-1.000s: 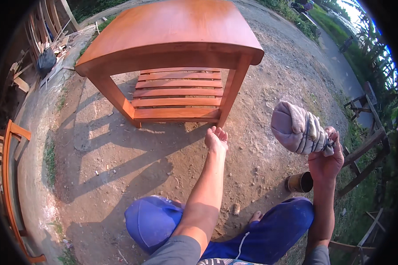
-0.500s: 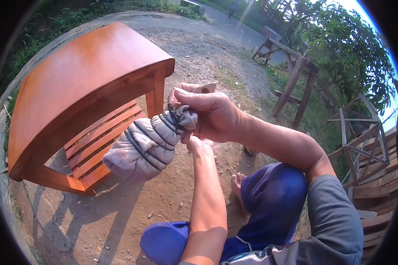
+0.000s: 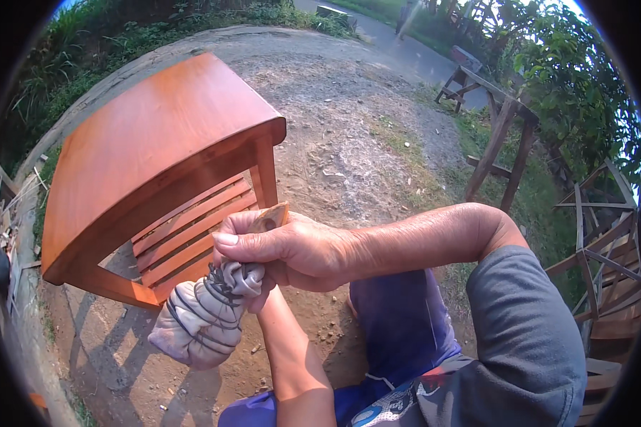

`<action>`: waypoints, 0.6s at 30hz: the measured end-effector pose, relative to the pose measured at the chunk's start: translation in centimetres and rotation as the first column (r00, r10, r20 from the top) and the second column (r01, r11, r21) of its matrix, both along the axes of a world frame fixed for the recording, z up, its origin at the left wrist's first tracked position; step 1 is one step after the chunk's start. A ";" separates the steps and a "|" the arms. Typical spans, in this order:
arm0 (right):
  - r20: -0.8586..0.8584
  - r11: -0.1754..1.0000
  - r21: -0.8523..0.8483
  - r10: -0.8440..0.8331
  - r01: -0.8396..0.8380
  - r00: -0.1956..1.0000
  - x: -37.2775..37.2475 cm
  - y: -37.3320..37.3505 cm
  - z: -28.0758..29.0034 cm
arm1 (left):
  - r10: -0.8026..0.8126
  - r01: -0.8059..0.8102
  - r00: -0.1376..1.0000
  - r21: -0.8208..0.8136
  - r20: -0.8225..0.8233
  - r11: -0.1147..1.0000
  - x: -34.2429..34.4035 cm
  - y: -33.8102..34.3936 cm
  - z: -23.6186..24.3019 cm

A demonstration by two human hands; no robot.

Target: The person applies varnish to a wooden table and then to a wooden chair using a cloth-wrapped applicator. They dip the applicator into a can of varnish and wipe the surfaces of the furniture pieces.

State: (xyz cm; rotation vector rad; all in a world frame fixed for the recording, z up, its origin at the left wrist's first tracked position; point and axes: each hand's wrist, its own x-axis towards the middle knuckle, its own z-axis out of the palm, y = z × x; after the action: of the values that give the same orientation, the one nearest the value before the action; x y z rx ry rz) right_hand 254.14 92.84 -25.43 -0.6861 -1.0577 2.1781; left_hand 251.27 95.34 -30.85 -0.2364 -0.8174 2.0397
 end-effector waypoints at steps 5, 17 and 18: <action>-0.129 0.984 -0.094 0.137 -0.149 0.982 2.7 -0.4 -1.8 | 0.086 -0.186 0.965 0.415 0.247 0.891 4.4 -1.6 1.2; -0.162 0.965 0.204 0.197 -0.162 0.967 5.0 2.0 -1.7 | 0.115 -0.450 0.865 -0.653 -0.489 0.609 -2.9 1.1 -7.7; -0.174 0.971 0.197 0.170 -0.135 0.970 6.1 2.0 -1.9 | -0.106 -0.413 0.861 -0.806 -0.497 0.424 -4.0 2.4 -11.3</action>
State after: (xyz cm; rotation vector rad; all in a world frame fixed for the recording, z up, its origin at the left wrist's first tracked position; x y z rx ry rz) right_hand 260.26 94.81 -27.32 -0.3144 -1.2244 2.1888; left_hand 247.30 97.72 -42.16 -0.2115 0.7113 2.3889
